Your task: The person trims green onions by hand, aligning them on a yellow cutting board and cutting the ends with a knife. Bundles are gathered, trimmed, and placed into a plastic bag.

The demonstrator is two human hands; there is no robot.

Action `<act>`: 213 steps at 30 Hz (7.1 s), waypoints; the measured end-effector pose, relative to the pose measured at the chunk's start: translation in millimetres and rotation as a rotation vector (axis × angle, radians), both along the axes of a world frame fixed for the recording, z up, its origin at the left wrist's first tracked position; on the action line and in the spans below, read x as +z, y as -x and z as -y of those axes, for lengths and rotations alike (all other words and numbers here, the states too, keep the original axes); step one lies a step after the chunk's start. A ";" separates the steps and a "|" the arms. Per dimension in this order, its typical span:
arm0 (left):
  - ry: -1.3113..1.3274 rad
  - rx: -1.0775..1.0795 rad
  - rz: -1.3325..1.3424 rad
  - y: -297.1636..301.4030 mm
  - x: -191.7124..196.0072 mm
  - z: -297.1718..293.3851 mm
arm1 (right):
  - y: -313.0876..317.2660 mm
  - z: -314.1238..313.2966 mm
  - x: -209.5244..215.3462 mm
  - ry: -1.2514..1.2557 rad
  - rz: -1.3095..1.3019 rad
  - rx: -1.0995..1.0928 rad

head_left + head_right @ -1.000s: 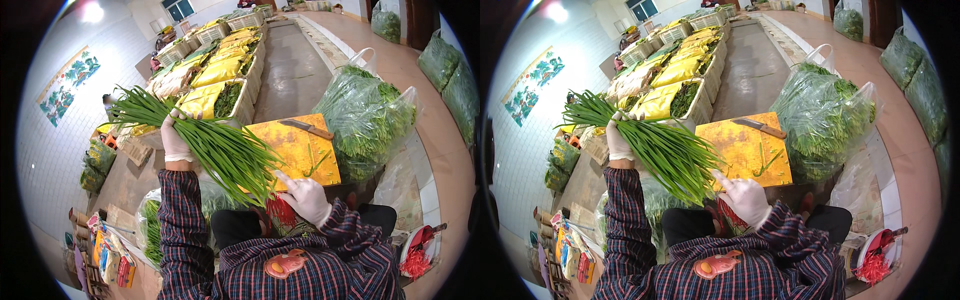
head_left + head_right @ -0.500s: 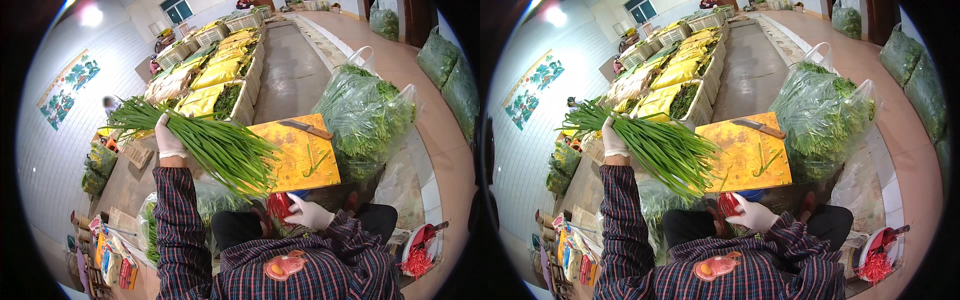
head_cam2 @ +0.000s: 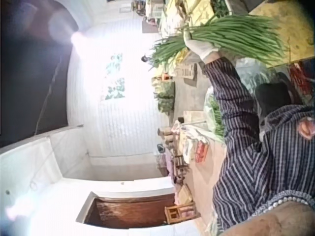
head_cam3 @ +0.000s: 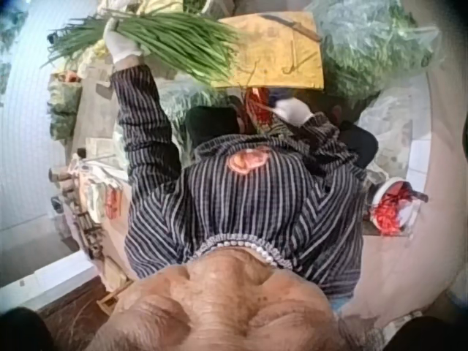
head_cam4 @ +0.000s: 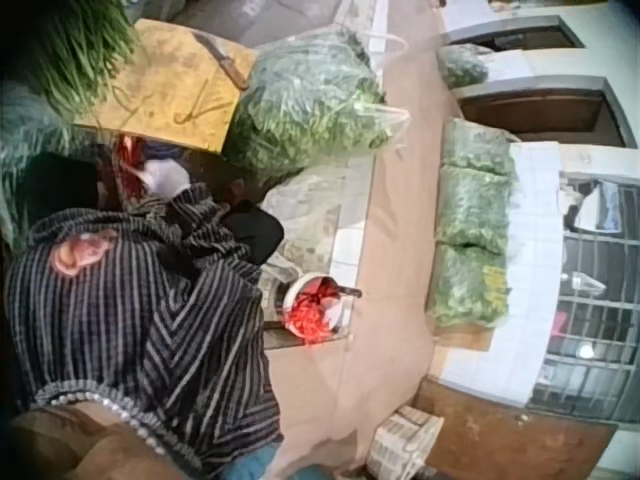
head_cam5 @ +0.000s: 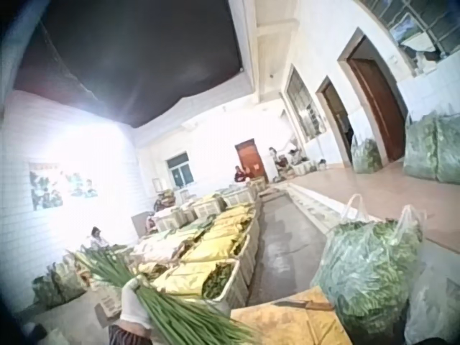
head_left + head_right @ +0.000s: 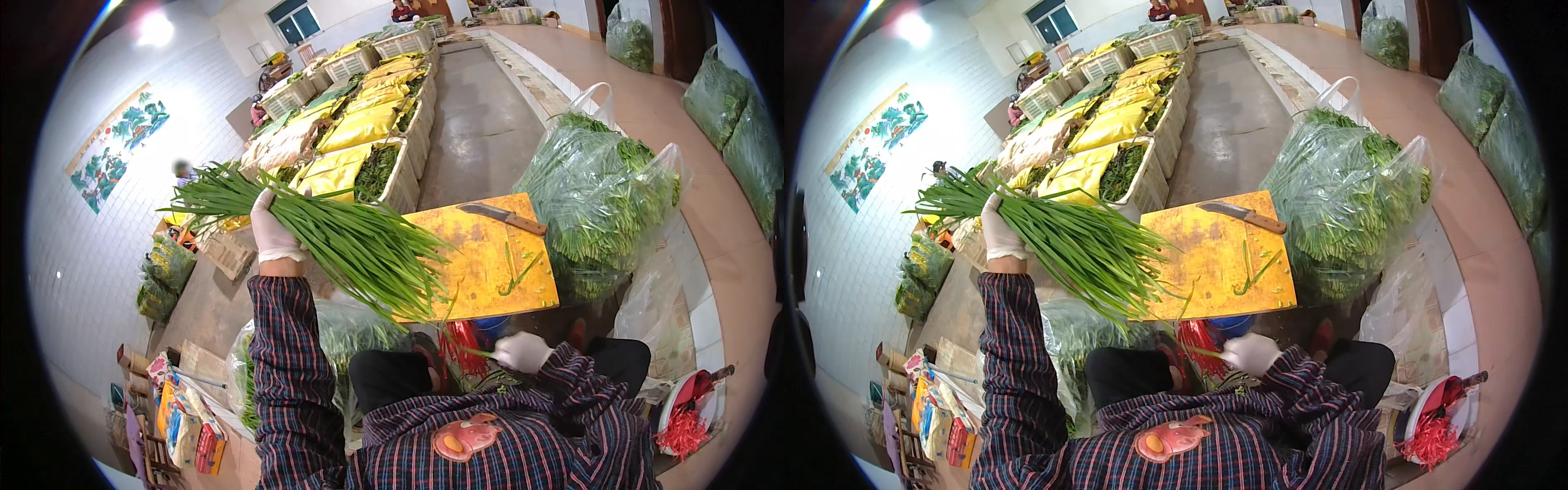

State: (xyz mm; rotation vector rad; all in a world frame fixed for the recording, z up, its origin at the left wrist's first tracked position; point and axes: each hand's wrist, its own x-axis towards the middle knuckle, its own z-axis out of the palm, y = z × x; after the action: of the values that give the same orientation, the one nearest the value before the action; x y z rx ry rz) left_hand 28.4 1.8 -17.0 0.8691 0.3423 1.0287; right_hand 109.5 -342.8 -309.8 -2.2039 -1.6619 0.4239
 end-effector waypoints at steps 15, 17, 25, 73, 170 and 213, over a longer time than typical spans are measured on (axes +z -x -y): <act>0.043 -0.045 0.043 4.2 10.7 1.2 | 17.9 -105.5 107.5 -0.445 -1.279 -0.077; 0.047 -0.122 0.080 3.1 0.4 -19.0 | 12.5 -87.2 96.5 -0.323 -1.193 -0.057; 0.066 -0.159 0.079 -4.6 -1.6 -0.6 | -49.2 -4.2 7.7 -0.589 -1.163 -0.406; 0.076 -0.442 -0.907 40.7 -311.7 104.7 | -11.3 -54.3 -57.8 -0.317 -2.415 -0.569; 0.824 -0.806 -0.184 9.9 -310.1 104.0 | 50.0 -23.7 15.4 -0.164 -0.328 -0.222; 0.626 -0.640 0.238 84.5 -268.3 26.8 | 76.1 -173.2 -62.7 -0.092 -1.304 -0.832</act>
State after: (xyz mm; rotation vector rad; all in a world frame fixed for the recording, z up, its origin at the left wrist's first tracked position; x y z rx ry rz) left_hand -56.1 -25.0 -285.3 0.2432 0.1466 0.3734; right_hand 33.3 -169.6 -372.5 -1.6055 -0.0728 1.1205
